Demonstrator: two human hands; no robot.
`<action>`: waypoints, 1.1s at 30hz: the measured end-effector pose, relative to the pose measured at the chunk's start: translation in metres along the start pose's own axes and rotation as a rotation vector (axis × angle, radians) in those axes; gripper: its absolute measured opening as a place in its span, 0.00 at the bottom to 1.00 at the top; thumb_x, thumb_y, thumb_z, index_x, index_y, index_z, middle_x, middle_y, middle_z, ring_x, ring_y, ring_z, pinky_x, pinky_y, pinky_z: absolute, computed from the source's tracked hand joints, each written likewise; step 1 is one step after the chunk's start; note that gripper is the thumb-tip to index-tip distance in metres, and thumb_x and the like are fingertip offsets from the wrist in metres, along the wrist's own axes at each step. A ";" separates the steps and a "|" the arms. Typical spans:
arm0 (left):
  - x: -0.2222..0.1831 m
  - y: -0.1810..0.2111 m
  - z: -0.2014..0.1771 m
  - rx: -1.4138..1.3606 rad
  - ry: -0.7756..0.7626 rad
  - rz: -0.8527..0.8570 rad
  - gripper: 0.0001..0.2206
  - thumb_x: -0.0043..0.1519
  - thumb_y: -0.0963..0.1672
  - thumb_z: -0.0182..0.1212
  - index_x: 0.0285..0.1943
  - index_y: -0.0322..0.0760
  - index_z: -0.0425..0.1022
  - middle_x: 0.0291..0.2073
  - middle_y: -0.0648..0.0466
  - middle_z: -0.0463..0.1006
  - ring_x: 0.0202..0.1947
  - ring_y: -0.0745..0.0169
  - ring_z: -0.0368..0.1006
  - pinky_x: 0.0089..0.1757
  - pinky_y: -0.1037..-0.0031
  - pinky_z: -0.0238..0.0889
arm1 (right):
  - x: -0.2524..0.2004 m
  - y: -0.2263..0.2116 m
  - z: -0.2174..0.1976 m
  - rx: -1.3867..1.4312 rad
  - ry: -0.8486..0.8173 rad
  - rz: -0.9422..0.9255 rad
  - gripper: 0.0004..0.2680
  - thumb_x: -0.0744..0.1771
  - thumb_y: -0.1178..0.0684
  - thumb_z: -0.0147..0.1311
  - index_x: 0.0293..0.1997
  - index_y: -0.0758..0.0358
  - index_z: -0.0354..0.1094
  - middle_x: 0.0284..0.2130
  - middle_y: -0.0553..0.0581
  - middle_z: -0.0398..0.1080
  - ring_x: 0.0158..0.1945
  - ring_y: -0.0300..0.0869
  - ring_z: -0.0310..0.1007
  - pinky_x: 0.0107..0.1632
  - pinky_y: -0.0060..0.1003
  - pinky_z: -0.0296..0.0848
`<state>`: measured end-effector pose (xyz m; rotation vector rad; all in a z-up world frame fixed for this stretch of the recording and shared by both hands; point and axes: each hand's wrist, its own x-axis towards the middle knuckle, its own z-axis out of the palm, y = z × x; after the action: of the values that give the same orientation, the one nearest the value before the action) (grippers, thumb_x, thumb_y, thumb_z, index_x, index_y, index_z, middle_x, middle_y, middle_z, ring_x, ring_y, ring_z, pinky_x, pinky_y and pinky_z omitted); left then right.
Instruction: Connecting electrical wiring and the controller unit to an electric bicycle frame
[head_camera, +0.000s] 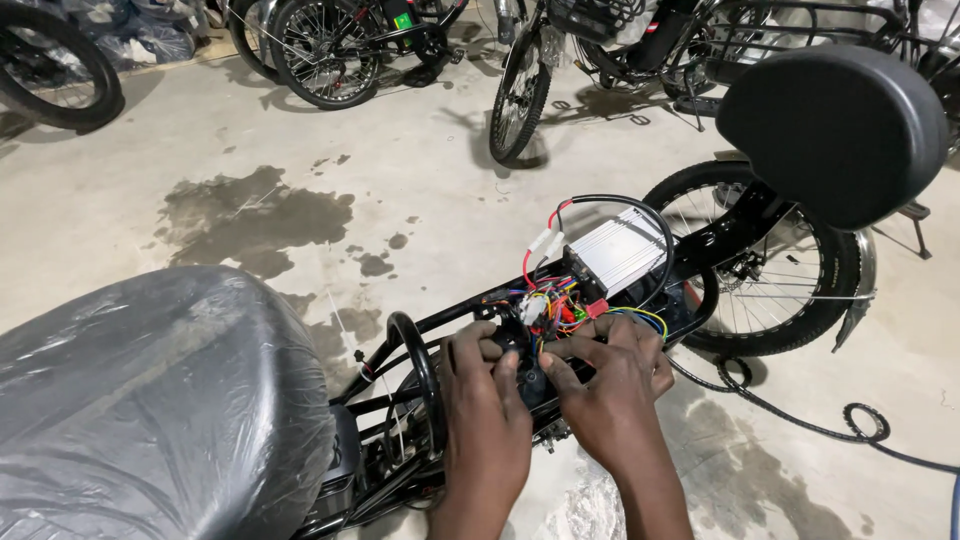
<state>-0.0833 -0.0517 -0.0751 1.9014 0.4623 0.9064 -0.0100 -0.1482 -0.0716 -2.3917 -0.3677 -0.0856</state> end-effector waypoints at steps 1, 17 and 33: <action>-0.006 0.005 -0.004 0.099 -0.067 0.022 0.16 0.58 0.35 0.47 0.55 0.33 0.61 0.43 0.46 0.65 0.45 0.52 0.63 0.44 0.61 0.60 | 0.000 0.000 0.000 -0.017 -0.015 0.016 0.06 0.60 0.42 0.59 0.33 0.39 0.81 0.39 0.42 0.63 0.56 0.44 0.52 0.56 0.48 0.47; -0.004 0.001 -0.008 -0.032 -0.256 -0.288 0.32 0.47 0.33 0.39 0.65 0.42 0.46 0.44 0.49 0.76 0.48 0.51 0.72 0.48 0.69 0.62 | 0.000 0.001 0.007 -0.059 -0.056 0.006 0.05 0.61 0.45 0.57 0.30 0.48 0.78 0.42 0.44 0.63 0.60 0.45 0.50 0.59 0.54 0.46; 0.002 -0.002 -0.003 0.119 -0.178 -0.298 0.19 0.50 0.34 0.42 0.50 0.41 0.56 0.33 0.48 0.77 0.40 0.46 0.70 0.39 0.63 0.60 | -0.004 0.000 0.008 0.029 0.035 0.021 0.05 0.59 0.44 0.60 0.29 0.45 0.78 0.37 0.48 0.64 0.57 0.46 0.52 0.55 0.55 0.53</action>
<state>-0.0838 -0.0473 -0.0753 1.9342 0.6824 0.5198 -0.0142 -0.1438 -0.0785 -2.3623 -0.3250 -0.1114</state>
